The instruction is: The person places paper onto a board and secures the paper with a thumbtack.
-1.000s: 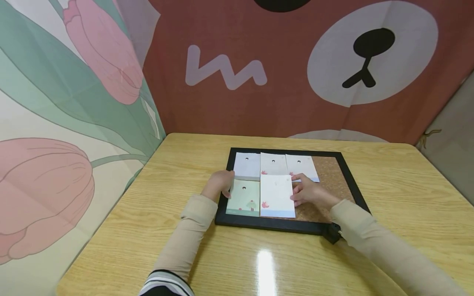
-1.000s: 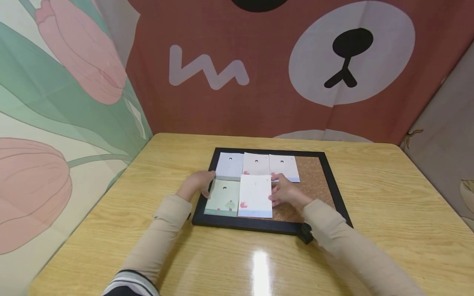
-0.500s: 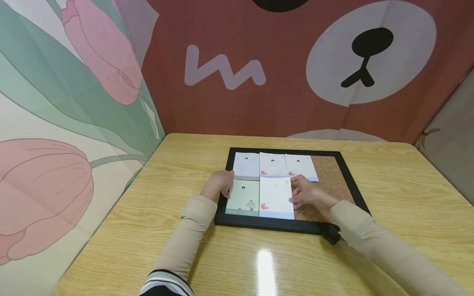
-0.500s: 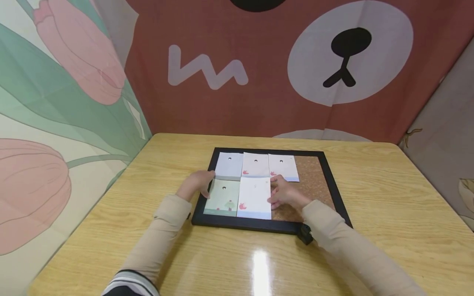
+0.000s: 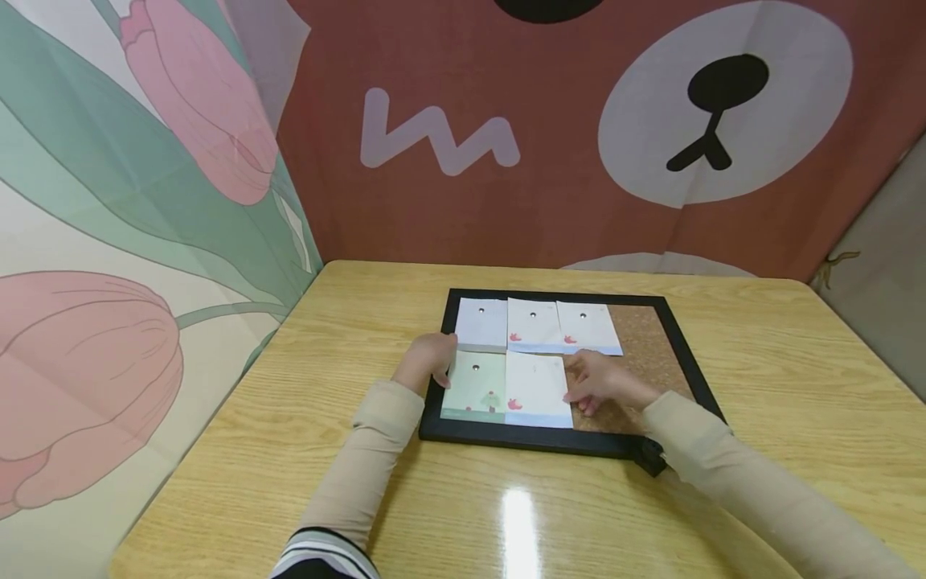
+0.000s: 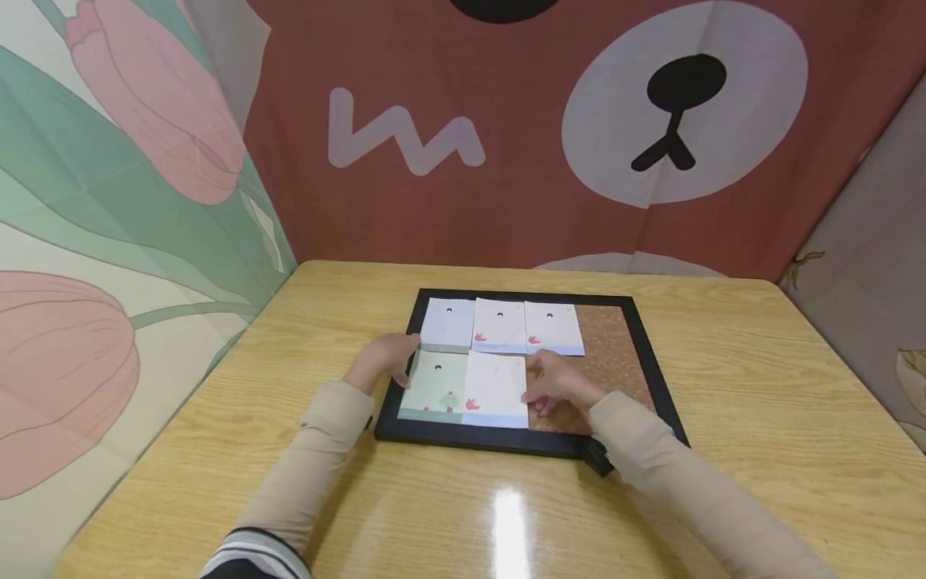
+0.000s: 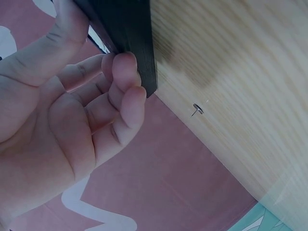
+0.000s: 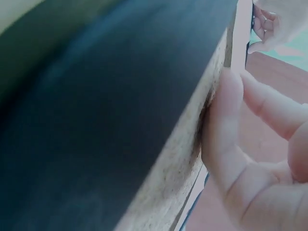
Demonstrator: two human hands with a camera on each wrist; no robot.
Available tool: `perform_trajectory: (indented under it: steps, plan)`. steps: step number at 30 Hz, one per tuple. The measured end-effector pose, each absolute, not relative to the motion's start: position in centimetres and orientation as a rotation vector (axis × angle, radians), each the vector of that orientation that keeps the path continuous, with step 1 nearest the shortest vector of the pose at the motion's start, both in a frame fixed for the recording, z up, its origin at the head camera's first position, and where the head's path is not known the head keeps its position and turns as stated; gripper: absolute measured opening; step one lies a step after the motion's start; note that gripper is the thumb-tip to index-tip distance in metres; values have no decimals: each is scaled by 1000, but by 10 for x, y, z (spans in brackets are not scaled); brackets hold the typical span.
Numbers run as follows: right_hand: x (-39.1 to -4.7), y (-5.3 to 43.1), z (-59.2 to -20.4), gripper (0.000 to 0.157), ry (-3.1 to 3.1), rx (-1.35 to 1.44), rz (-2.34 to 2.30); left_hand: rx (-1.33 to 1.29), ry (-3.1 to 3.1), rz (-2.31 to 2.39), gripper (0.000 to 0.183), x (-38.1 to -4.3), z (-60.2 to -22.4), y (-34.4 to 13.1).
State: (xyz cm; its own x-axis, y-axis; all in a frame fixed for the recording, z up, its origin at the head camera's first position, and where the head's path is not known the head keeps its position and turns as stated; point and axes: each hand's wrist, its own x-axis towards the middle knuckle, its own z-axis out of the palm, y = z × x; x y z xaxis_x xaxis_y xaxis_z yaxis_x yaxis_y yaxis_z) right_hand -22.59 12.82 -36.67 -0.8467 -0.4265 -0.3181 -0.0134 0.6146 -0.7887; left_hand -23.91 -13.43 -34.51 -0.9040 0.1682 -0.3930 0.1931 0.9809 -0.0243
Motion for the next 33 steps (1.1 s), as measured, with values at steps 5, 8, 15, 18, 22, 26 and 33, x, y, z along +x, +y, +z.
perform_trajectory:
  steps: [5,8,15,18,22,26,33]
  plan:
    - [-225,128,-368,45,2666,-808,-823,267,2731,-98,73,-239,-345,-135]
    - [-223,125,-367,51,2727,-1092,-673,269,2732,-97,73,-239,-345,-135]
    - [-218,123,-366,69,2604,-1125,-507,267,2730,-107,74,-239,-344,-136]
    - [-217,123,-367,70,2585,-1082,-473,258,2729,-104,74,-239,-345,-135]
    - [-216,124,-369,69,2582,-1057,-449,255,2725,-111,74,-238,-345,-135]
    - [-216,124,-371,68,2583,-1038,-465,255,2728,-103,73,-238,-346,-135]
    - [-213,123,-369,65,2567,-1055,-524,258,2735,-99,73,-242,-350,-137]
